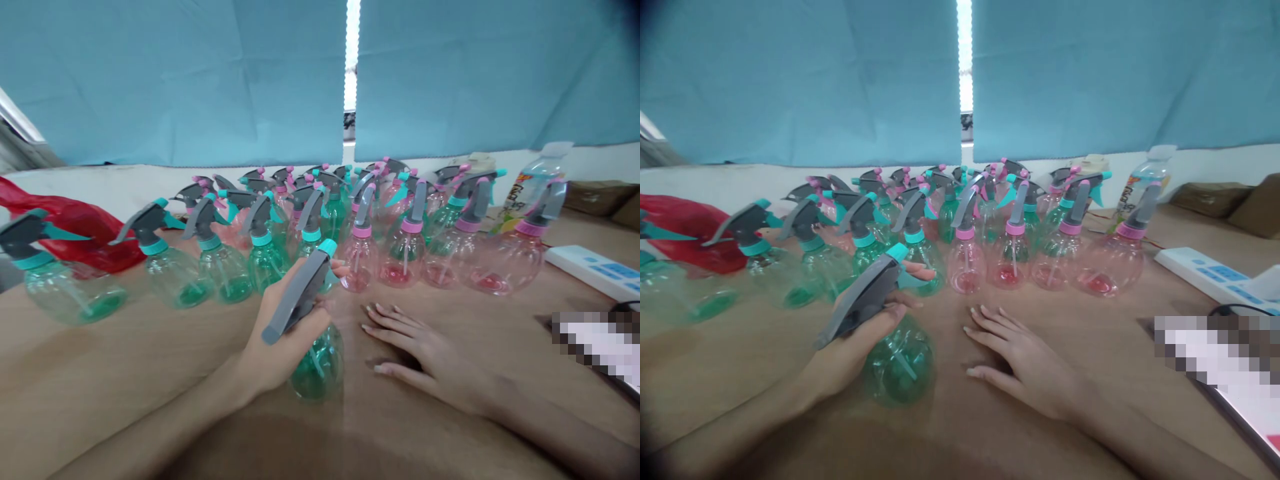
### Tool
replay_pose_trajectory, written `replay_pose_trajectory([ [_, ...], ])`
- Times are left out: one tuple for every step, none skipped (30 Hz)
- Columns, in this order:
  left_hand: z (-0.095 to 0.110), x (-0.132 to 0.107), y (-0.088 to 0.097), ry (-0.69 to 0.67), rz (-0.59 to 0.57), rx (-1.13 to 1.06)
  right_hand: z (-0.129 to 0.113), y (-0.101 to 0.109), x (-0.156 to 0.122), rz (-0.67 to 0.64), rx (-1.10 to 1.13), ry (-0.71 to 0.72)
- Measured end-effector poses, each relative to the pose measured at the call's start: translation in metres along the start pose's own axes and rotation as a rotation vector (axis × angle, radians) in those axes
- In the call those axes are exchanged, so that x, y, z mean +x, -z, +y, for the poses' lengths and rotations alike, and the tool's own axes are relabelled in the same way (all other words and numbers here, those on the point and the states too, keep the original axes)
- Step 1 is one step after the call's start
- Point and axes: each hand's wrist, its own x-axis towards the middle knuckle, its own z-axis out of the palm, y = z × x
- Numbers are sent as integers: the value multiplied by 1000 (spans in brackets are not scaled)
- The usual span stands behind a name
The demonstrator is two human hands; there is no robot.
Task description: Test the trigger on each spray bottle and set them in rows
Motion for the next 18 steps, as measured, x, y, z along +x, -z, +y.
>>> replay_pose_trajectory([
  [1, 0, 0, -4, 0, -1, 0, 0, 0, -3, -2, 1],
  [1, 0, 0, -6, 1, -3, 0, 0, 0, -6, -7, 2],
  [2, 0, 0, -5, 1, -5, 0, 0, 0, -9, -13, 3],
  [2, 0, -1, -1, -1, -6, 0, -1, 0, -9, -17, 4],
  [3, 0, -1, 4, -1, -6, 0, -1, 0, -10, -21, 6],
  [3, 0, 0, 10, -2, -7, 0, -1, 0, -9, -23, 7],
  [3, 1, 0, 15, -4, -8, 1, -1, 0, -6, -24, 9],
  [3, 1, 0, 17, -5, -8, 1, -1, 0, -5, -23, 13],
  [3, 1, 0, 17, -6, -11, 1, -1, 0, -4, -23, 16],
  [3, 1, 1, 13, -8, -14, 1, -1, 0, -4, -23, 18],
  [3, 1, 1, 10, -12, -16, 1, 0, 0, -6, -23, 19],
  [3, 1, 1, 6, -17, -16, 1, 0, 0, -6, -22, 20],
  [3, 1, 1, 6, -20, -14, 1, 0, 0, -4, -21, 20],
  [3, 1, 1, 6, -21, -14, 1, 0, 0, 0, -18, 20],
  [2, 1, 1, 7, -21, -14, 0, 0, -1, 5, -14, 20],
  [2, 1, 0, 9, -18, -15, 0, 0, -1, 11, -9, 20],
  [2, 0, 0, 11, -16, -17, -1, 0, -1, 15, -6, 19],
  [2, 0, 0, 14, -17, -21, -1, 0, -1, 15, -8, 18],
])
